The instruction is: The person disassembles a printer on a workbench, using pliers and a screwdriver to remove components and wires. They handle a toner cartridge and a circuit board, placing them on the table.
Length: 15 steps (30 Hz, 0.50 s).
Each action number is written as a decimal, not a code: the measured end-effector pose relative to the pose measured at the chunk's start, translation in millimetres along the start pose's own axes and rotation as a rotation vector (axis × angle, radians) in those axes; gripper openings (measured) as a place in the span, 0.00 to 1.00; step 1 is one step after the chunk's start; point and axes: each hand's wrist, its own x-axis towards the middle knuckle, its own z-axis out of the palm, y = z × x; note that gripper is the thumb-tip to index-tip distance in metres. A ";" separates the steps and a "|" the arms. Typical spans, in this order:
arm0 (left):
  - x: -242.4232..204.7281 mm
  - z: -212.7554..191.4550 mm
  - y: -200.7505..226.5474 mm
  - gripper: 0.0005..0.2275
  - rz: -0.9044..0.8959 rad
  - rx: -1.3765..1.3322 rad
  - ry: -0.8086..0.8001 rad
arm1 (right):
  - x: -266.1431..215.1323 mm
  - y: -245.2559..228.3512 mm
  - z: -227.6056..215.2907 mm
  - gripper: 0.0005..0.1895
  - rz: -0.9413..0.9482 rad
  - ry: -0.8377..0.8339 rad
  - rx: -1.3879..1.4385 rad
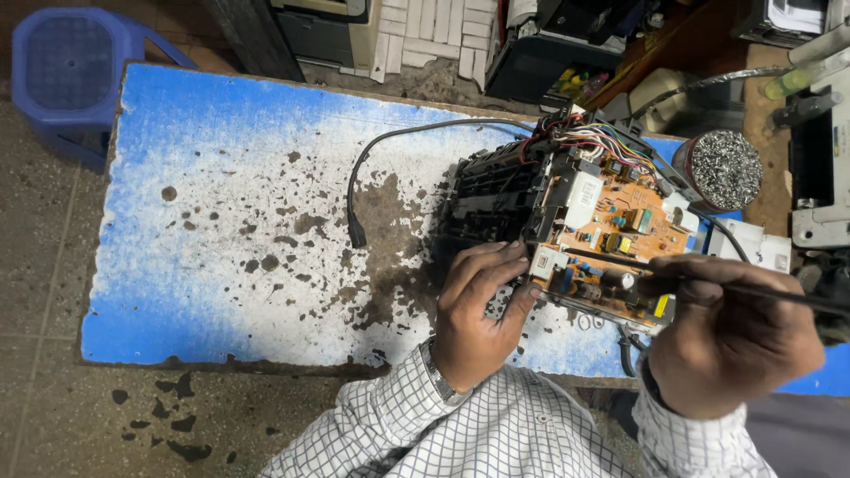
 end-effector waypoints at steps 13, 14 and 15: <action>3.0 -23.1 -2.8 0.28 -0.322 -0.019 -0.285 | -105.1 183.2 -179.8 0.16 0.212 0.670 -0.338; 0.5 -25.5 -4.5 0.28 -0.561 -0.031 -0.344 | -139.0 201.9 -178.7 0.17 0.261 0.573 -0.488; 0.1 -27.1 -7.6 0.29 -0.797 -0.033 -0.397 | -170.8 219.1 -171.3 0.11 0.130 0.361 -0.794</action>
